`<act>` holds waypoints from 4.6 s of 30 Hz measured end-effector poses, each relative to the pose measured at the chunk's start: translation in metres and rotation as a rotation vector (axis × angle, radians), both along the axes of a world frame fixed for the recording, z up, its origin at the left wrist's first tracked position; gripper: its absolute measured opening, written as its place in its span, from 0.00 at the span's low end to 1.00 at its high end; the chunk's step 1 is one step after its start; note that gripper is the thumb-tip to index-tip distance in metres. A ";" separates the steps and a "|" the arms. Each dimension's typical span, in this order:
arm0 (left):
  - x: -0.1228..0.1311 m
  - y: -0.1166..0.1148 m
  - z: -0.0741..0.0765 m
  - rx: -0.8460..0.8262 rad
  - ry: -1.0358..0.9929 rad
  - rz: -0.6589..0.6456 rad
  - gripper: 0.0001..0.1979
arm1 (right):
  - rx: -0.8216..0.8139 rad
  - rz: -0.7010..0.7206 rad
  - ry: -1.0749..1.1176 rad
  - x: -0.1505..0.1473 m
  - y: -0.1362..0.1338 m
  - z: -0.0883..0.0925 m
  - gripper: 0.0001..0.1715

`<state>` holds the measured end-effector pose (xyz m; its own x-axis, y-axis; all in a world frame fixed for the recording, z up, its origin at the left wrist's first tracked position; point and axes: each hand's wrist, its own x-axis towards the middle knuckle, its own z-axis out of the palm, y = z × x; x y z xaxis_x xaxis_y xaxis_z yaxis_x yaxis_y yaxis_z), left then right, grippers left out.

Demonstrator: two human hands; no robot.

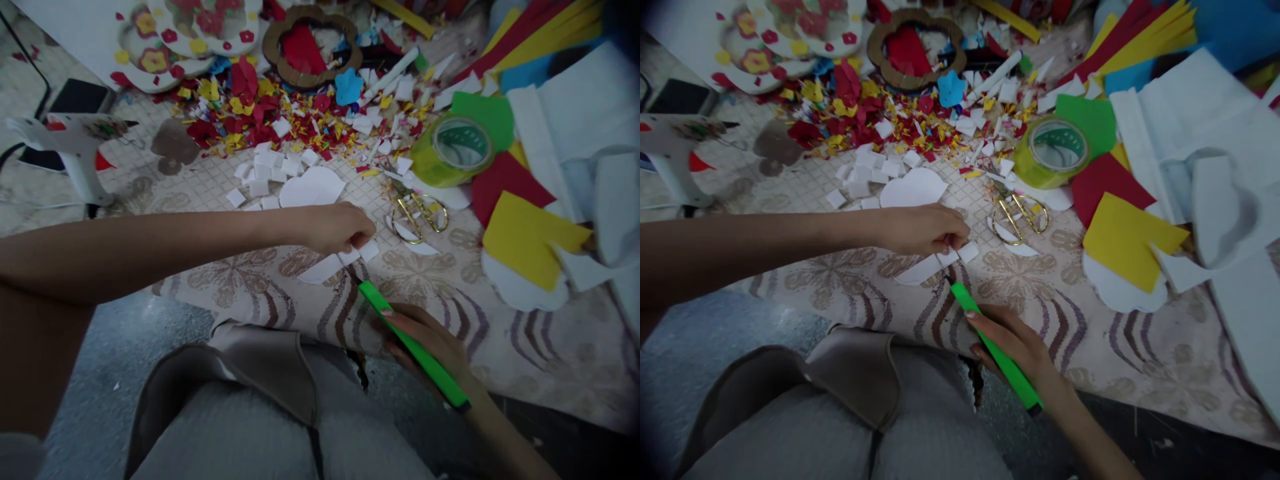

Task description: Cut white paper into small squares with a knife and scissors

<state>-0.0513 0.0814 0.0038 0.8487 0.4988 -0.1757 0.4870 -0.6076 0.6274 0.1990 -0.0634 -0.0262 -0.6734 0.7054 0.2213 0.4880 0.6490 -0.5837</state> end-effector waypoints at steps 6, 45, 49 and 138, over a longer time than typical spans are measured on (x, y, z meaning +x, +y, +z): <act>-0.001 0.000 0.001 -0.016 -0.001 0.004 0.08 | -0.029 -0.034 0.055 -0.012 0.002 0.001 0.30; -0.017 -0.007 0.017 -0.142 -0.081 0.248 0.05 | 0.052 -0.036 0.018 0.006 -0.005 -0.001 0.30; -0.026 -0.021 0.014 -0.166 -0.003 0.243 0.05 | 0.022 -0.043 0.022 0.007 -0.006 -0.003 0.31; -0.029 -0.098 -0.008 0.294 -0.021 0.492 0.06 | -0.089 -0.271 0.251 -0.019 -0.001 0.003 0.19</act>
